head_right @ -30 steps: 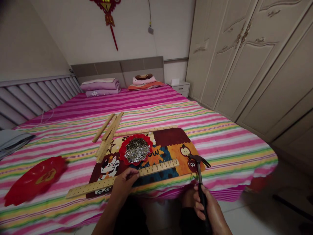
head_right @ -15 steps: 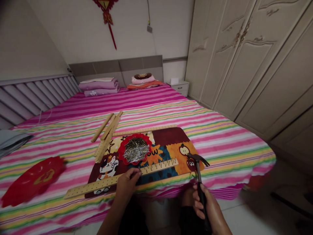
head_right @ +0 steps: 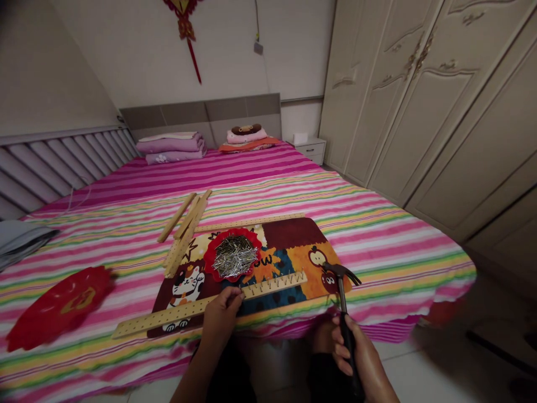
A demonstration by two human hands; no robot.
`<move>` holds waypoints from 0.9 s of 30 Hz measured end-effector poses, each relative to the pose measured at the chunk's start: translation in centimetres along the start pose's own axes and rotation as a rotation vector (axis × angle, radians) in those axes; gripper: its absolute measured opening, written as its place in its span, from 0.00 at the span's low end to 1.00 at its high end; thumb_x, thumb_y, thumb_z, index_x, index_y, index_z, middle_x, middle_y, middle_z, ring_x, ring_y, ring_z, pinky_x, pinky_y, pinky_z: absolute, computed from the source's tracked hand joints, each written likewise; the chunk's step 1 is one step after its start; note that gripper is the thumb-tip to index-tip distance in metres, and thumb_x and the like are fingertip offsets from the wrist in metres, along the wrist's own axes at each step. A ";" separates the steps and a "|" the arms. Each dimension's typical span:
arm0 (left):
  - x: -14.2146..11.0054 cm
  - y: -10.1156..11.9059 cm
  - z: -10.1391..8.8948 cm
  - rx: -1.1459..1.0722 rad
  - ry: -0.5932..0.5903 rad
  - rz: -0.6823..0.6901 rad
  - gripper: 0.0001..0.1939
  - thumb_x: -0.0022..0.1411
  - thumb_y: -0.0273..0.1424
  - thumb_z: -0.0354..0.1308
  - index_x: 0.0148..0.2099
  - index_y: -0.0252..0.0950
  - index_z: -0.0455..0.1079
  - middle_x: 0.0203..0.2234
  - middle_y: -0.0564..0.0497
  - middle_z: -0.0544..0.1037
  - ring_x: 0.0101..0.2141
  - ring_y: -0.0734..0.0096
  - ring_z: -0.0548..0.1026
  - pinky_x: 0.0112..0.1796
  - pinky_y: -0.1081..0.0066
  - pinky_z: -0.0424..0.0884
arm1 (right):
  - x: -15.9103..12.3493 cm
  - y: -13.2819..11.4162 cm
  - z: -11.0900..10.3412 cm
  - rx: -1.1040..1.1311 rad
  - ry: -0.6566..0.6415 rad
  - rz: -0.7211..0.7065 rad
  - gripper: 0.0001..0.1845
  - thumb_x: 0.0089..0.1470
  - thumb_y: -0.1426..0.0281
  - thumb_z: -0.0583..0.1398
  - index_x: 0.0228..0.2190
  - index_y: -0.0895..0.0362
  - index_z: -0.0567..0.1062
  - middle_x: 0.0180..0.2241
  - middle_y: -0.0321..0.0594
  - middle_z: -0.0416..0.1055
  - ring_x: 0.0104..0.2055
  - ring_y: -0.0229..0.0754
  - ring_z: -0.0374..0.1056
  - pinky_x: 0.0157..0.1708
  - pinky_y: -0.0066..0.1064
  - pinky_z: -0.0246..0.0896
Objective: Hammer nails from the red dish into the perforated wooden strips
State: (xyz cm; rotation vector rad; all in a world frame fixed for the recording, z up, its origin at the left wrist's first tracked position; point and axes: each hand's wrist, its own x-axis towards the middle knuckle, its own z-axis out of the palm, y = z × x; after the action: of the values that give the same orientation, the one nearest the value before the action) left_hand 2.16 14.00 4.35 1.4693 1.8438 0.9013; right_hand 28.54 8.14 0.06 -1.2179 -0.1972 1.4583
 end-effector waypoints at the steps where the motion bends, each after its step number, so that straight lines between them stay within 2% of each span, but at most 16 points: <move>1: 0.0 -0.1 0.0 0.003 -0.002 0.000 0.08 0.54 0.35 0.52 0.31 0.40 0.70 0.22 0.55 0.76 0.28 0.71 0.72 0.32 0.74 0.62 | 0.0 0.0 0.0 0.001 0.000 0.000 0.25 0.36 0.53 0.66 0.30 0.58 0.68 0.16 0.26 0.57 0.12 0.25 0.45 0.06 0.15 0.37; 11: -0.1 -0.2 0.3 0.029 0.018 0.007 0.08 0.56 0.35 0.51 0.33 0.39 0.69 0.24 0.54 0.77 0.29 0.71 0.73 0.32 0.73 0.62 | 0.1 0.0 -0.1 0.010 -0.006 0.003 0.26 0.34 0.53 0.67 0.30 0.57 0.67 0.15 0.25 0.57 0.12 0.25 0.44 0.06 0.16 0.38; 20: -0.2 -0.2 0.7 0.021 0.054 -0.025 0.07 0.56 0.34 0.52 0.33 0.40 0.70 0.26 0.54 0.77 0.30 0.71 0.74 0.33 0.73 0.63 | -0.1 -0.1 0.0 0.003 -0.001 0.005 0.21 0.41 0.54 0.63 0.31 0.56 0.67 0.16 0.27 0.57 0.12 0.27 0.45 0.06 0.16 0.37; 27: -0.7 0.4 0.9 0.035 0.083 -0.037 0.08 0.57 0.34 0.50 0.35 0.40 0.69 0.26 0.53 0.77 0.30 0.71 0.74 0.33 0.73 0.63 | 0.1 0.0 0.0 -0.001 -0.004 -0.001 0.22 0.39 0.53 0.64 0.30 0.56 0.67 0.16 0.27 0.56 0.12 0.26 0.44 0.06 0.16 0.38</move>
State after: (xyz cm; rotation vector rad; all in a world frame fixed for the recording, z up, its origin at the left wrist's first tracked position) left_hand 3.22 13.54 4.13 1.4337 1.9501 0.9294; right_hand 28.56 8.27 0.02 -1.2157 -0.2008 1.4603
